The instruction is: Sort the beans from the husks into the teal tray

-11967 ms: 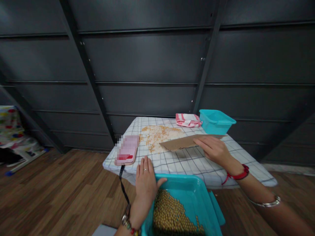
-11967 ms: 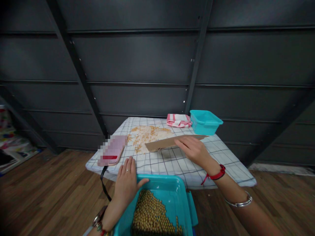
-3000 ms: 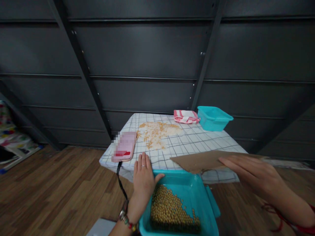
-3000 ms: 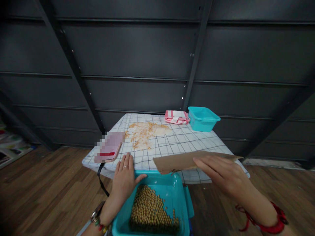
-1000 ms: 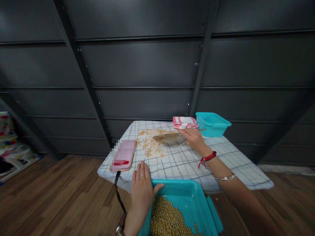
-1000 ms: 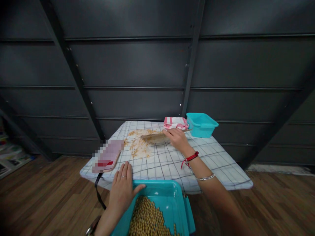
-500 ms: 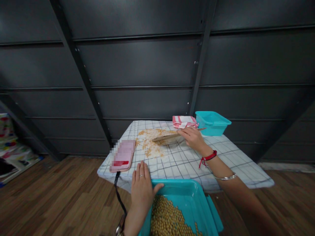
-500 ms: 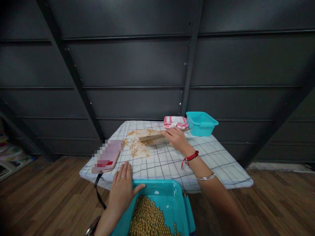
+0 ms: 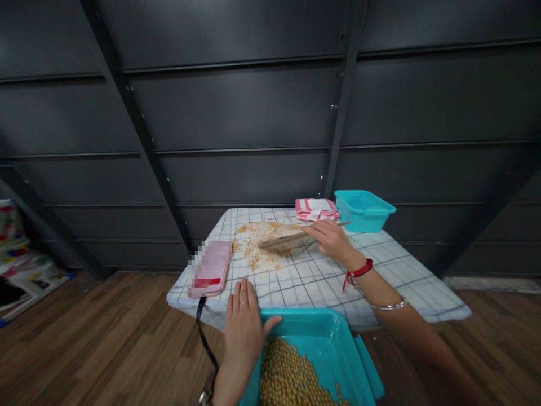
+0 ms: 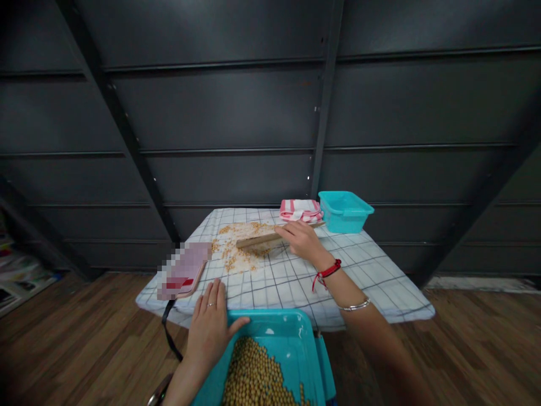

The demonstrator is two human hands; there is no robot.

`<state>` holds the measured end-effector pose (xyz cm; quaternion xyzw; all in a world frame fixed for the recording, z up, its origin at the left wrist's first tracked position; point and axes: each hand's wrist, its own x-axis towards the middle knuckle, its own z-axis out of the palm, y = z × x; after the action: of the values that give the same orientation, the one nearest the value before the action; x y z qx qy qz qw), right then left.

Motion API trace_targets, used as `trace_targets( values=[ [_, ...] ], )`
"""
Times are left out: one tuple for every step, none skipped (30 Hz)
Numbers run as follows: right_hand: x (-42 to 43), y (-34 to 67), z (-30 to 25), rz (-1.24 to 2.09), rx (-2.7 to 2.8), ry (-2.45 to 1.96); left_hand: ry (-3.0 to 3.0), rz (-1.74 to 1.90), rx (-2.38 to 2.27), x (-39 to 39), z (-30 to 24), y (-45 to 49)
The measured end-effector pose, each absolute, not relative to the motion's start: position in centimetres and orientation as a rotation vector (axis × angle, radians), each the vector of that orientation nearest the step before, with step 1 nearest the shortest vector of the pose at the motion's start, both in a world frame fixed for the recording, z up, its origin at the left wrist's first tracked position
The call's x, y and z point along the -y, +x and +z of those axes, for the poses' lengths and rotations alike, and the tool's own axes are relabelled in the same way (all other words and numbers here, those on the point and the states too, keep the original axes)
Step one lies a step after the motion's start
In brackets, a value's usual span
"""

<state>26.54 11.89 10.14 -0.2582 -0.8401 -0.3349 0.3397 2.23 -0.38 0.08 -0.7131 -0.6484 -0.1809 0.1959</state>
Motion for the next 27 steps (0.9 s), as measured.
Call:
trace_targets(
  values=[
    [-11.8,26.7,10.1,-0.866,2.183,-0.667,-1.995,-0.507,1.818,0.4,0.1,2.2],
    [-11.8,26.8,10.1,-0.860,2.178,-0.666,-1.997,-0.507,1.818,0.4,0.0,2.2],
    [-11.8,26.8,10.1,-0.854,2.174,-0.667,-2.004,-0.508,1.817,0.4,0.0,2.2],
    [-11.9,26.9,10.1,-0.848,2.171,-0.671,-2.014,-0.511,1.817,0.4,0.0,2.2],
    [-11.9,26.9,10.1,-0.843,2.169,-0.674,-2.023,-0.513,1.817,0.4,0.0,2.1],
    [-11.9,26.8,10.2,-0.838,2.171,-0.676,-2.030,-0.513,1.817,0.4,0.1,2.1],
    [-11.9,26.8,10.2,-0.833,2.175,-0.676,-2.034,-0.510,1.817,0.3,0.1,2.1],
    [-11.8,26.7,10.3,-0.828,2.183,-0.672,-2.035,-0.504,1.817,0.3,0.2,2.0],
    [-11.7,26.6,10.3,-0.822,2.194,-0.667,-2.034,-0.498,1.815,0.3,0.2,1.9],
    [-11.4,26.4,10.4,-0.816,2.206,-0.661,-2.035,-0.493,1.810,0.3,0.3,1.8],
    [-11.1,26.4,10.4,-0.808,2.218,-0.655,-2.038,-0.490,1.803,0.3,0.3,1.6],
    [-10.6,26.3,10.5,-0.800,2.229,-0.650,-2.041,-0.490,1.797,0.3,0.3,1.5],
    [-10.1,26.3,10.5,-0.792,2.237,-0.647,-2.044,-0.491,1.792,0.3,0.3,1.3],
    [-9.6,26.4,10.5,-0.785,2.243,-0.644,-2.047,-0.492,1.790,0.3,0.2,1.1],
    [-9.1,26.5,10.5,-0.780,2.248,-0.639,-2.047,-0.491,1.790,0.3,0.2,1.0],
    [-8.7,26.6,10.5,-0.778,2.250,-0.633,-2.045,-0.489,1.792,0.3,0.1,0.9],
    [-8.4,26.8,10.5,-0.781,2.251,-0.623,-2.042,-0.488,1.794,0.3,0.1,0.8],
    [-8.2,27.0,10.5,-0.792,2.243,-0.618,-2.040,-0.487,1.795,0.3,0.0,0.8],
    [-8.1,27.2,10.5,-0.809,2.225,-0.615,-2.036,-0.486,1.796,0.3,0.0,0.7],
    [-8.2,27.4,10.5,-0.827,2.201,-0.615,-2.032,-0.483,1.795,0.3,0.0,0.7],
    [-8.4,27.5,10.4,-0.843,2.175,-0.619,-2.029,-0.481,1.794,0.3,0.0,0.7],
    [-8.6,27.6,10.3,-0.856,2.151,-0.624,-2.026,-0.480,1.793,0.3,0.0,0.7],
    [-8.9,27.7,10.2,-0.863,2.135,-0.630,-2.024,-0.483,1.792,0.3,0.0,0.7],
    [-9.1,27.8,10.0,-0.865,2.127,-0.637,-2.023,-0.490,1.791,0.3,0.0,0.7],
    [-9.3,27.8,9.8,-0.865,2.128,-0.645,-2.025,-0.502,1.790,0.3,-0.1,0.6],
    [-9.5,27.9,9.5,-0.864,2.131,-0.652,-2.027,-0.516,1.789,0.2,-0.1,0.6],
    [-9.5,28.0,9.3,-0.862,2.133,-0.658,-2.029,-0.529,1.789,0.2,-0.2,0.6]
  ],
)
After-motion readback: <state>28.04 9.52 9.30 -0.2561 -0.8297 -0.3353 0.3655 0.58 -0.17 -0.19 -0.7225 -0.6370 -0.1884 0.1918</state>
